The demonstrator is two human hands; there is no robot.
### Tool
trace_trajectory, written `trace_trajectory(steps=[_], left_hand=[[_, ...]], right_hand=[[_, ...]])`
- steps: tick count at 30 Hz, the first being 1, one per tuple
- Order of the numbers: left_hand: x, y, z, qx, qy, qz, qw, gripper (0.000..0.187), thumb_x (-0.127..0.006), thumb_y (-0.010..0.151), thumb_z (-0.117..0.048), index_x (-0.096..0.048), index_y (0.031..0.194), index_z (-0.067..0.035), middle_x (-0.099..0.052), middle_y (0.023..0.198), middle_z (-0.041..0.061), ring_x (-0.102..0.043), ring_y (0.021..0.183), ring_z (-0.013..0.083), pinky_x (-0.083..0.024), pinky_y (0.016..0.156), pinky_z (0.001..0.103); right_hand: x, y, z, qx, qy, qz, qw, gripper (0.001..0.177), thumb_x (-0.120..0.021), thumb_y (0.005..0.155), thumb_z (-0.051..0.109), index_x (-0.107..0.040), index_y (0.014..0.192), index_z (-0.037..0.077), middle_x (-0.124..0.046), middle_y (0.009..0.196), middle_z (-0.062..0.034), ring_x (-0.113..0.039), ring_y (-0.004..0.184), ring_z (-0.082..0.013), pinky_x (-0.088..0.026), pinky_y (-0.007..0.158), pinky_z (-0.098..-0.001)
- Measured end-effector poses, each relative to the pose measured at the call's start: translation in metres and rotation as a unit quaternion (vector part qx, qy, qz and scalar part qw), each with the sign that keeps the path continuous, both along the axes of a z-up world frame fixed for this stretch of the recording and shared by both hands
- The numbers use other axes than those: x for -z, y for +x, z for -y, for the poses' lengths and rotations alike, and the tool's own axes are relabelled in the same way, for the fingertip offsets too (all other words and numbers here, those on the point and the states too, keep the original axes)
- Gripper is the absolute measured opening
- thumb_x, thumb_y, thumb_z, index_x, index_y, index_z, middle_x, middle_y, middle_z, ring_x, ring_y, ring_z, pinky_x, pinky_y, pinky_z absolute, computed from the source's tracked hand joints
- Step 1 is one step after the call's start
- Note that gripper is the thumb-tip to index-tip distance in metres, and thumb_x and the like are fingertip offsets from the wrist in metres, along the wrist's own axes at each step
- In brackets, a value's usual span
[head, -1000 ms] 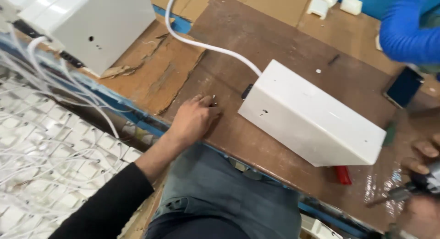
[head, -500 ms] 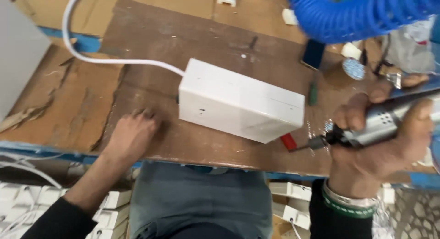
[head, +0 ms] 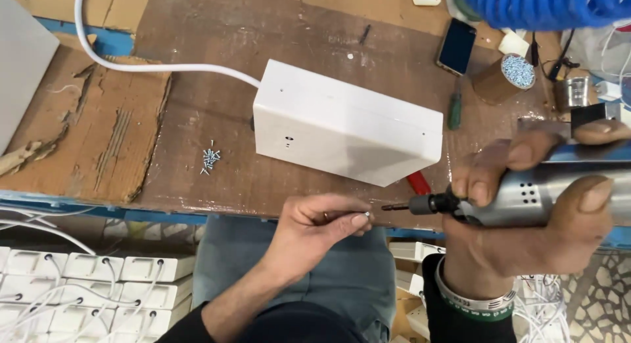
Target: Assembling white housing units by using a manual screwdriver, hammer, and pneumatic screwdriver to secure components.
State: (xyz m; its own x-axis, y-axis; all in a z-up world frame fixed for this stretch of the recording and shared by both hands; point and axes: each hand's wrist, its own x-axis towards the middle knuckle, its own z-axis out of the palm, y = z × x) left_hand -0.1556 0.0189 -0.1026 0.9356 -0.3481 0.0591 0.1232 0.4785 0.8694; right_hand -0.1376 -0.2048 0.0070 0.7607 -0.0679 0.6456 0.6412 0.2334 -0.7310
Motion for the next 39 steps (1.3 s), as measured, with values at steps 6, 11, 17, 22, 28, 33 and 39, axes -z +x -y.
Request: trace_trajectory(steps=[6, 11, 17, 22, 28, 33, 39], left_hand=[[-0.008, -0.002, 0.009, 0.000, -0.046, -0.045, 0.998, 0.021, -0.073, 0.095, -0.002, -0.076, 0.115, 0.004, -0.078, 0.099, 0.010, -0.073, 0.090, 0.0124, -0.062, 0.081, 0.026], [-0.004, -0.005, 0.010, -0.002, -0.046, -0.050, 0.998, 0.019, -0.073, 0.095, -0.001, -0.076, 0.113, 0.003, -0.078, 0.098, 0.010, -0.073, 0.089, 0.0124, -0.062, 0.081, 0.026], [-0.007, -0.004, 0.014, -0.025, -0.044, -0.073, 0.996, 0.017, -0.073, 0.093, 0.000, -0.078, 0.109, 0.001, -0.079, 0.095, 0.010, -0.074, 0.087, 0.0130, -0.063, 0.080, 0.027], [-0.002, 0.001, 0.020, -0.044, -0.015, -0.041, 0.998, 0.016, -0.075, 0.092, 0.001, -0.078, 0.108, 0.001, -0.079, 0.097, 0.009, -0.073, 0.088, 0.0111, -0.063, 0.080, 0.026], [0.004, 0.005, 0.027, -0.052, -0.020, -0.003, 0.998, 0.021, -0.076, 0.092, 0.003, -0.076, 0.112, 0.001, -0.079, 0.100, 0.008, -0.073, 0.092, 0.0098, -0.062, 0.083, 0.026], [-0.009, 0.010, 0.030, -0.073, 0.033, 0.071, 0.994, 0.030, -0.075, 0.092, 0.004, -0.071, 0.121, -0.001, -0.077, 0.110, 0.007, -0.074, 0.100, 0.0119, -0.065, 0.089, 0.028], [-0.048, 0.039, 0.042, -0.175, 0.186, 0.333, 0.908, 0.045, -0.076, 0.094, 0.001, -0.059, 0.134, -0.008, -0.076, 0.116, 0.007, -0.079, 0.101, 0.0227, -0.066, 0.084, 0.031]], right_hand=[[0.004, -0.009, -0.014, -0.016, 0.057, -0.028, 0.998, 0.025, -0.056, 0.117, 0.034, -0.052, 0.133, 0.014, -0.064, 0.096, -0.0062, -0.065, 0.065, -0.0151, -0.053, 0.064, -0.0344], [0.016, -0.011, -0.014, -0.005, 0.075, -0.053, 0.996, 0.024, -0.057, 0.117, 0.033, -0.052, 0.133, 0.016, -0.064, 0.097, -0.0067, -0.063, 0.063, -0.0162, -0.052, 0.062, -0.0352], [0.017, -0.014, -0.022, 0.007, 0.071, -0.051, 0.996, 0.027, -0.061, 0.118, 0.034, -0.052, 0.136, 0.017, -0.059, 0.096, -0.0046, -0.061, 0.065, -0.0160, -0.053, 0.065, -0.0351], [0.017, -0.010, -0.021, 0.011, 0.061, -0.039, 0.997, 0.028, -0.064, 0.114, 0.032, -0.053, 0.134, 0.016, -0.060, 0.095, -0.0057, -0.063, 0.065, -0.0168, -0.057, 0.063, -0.0356], [0.016, -0.008, -0.023, -0.001, 0.092, -0.046, 0.995, 0.033, -0.068, 0.109, 0.029, -0.052, 0.135, 0.015, -0.061, 0.096, -0.0072, -0.064, 0.066, -0.0157, -0.057, 0.065, -0.0341], [0.010, 0.003, -0.022, 0.016, 0.053, -0.028, 0.998, 0.033, -0.068, 0.110, 0.030, -0.050, 0.128, 0.009, -0.058, 0.090, -0.0114, -0.059, 0.065, -0.0190, -0.056, 0.067, -0.0365], [-0.011, 0.026, -0.009, 0.004, 0.069, -0.075, 0.995, 0.028, -0.067, 0.107, 0.022, -0.050, 0.118, 0.003, -0.046, 0.063, -0.0055, -0.046, 0.052, -0.0145, -0.042, 0.051, -0.0324]])
